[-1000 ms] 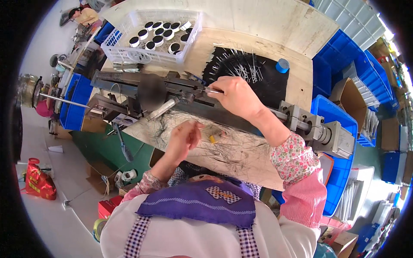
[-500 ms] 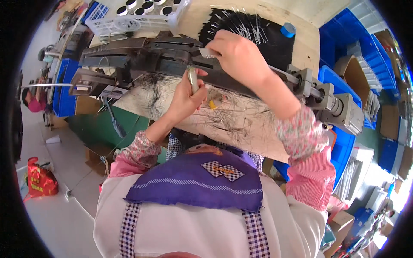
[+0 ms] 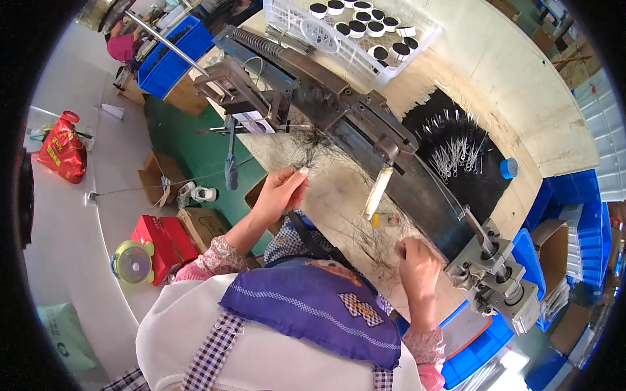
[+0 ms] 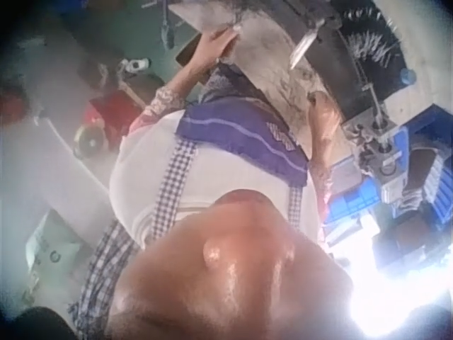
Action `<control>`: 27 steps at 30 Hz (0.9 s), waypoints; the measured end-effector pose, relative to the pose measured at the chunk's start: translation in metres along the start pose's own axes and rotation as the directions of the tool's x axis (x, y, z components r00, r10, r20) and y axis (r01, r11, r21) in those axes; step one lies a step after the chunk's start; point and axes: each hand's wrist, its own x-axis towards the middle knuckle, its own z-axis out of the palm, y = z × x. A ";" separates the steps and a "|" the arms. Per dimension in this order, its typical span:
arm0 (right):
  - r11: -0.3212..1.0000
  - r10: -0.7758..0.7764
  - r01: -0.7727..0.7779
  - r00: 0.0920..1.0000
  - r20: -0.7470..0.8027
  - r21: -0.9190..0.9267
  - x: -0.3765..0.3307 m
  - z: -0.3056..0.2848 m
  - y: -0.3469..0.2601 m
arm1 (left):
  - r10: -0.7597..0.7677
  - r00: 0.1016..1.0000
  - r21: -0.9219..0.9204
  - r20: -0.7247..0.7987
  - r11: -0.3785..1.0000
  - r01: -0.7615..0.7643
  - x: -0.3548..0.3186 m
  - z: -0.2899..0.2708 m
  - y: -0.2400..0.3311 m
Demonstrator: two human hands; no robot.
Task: Assembling small metal and plastic hardware components using a manual press machine.
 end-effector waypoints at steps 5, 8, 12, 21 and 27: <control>0.971 -0.170 0.168 0.985 0.001 0.171 -0.015 0.004 -0.018 | 0.034 0.988 -0.144 -0.149 0.988 -0.056 0.042 -0.039 -0.007; 0.972 -0.119 0.115 0.993 0.008 0.203 0.014 0.001 -0.020 | -0.015 0.982 -0.156 -0.190 0.988 -0.015 0.052 -0.048 0.013; 0.990 0.079 -0.038 0.946 0.314 -0.137 0.056 0.010 -0.030 | -0.120 0.984 -0.219 -0.128 0.972 0.090 0.071 -0.043 0.008; 0.991 0.091 -0.113 0.960 0.264 0.071 0.046 0.017 -0.037 | -0.068 0.998 -0.506 0.018 0.860 0.068 0.068 -0.037 0.007; 0.979 0.030 -0.058 0.989 0.142 0.196 0.039 0.041 -0.017 | -0.032 0.999 -0.569 0.018 0.822 0.036 0.077 -0.031 0.002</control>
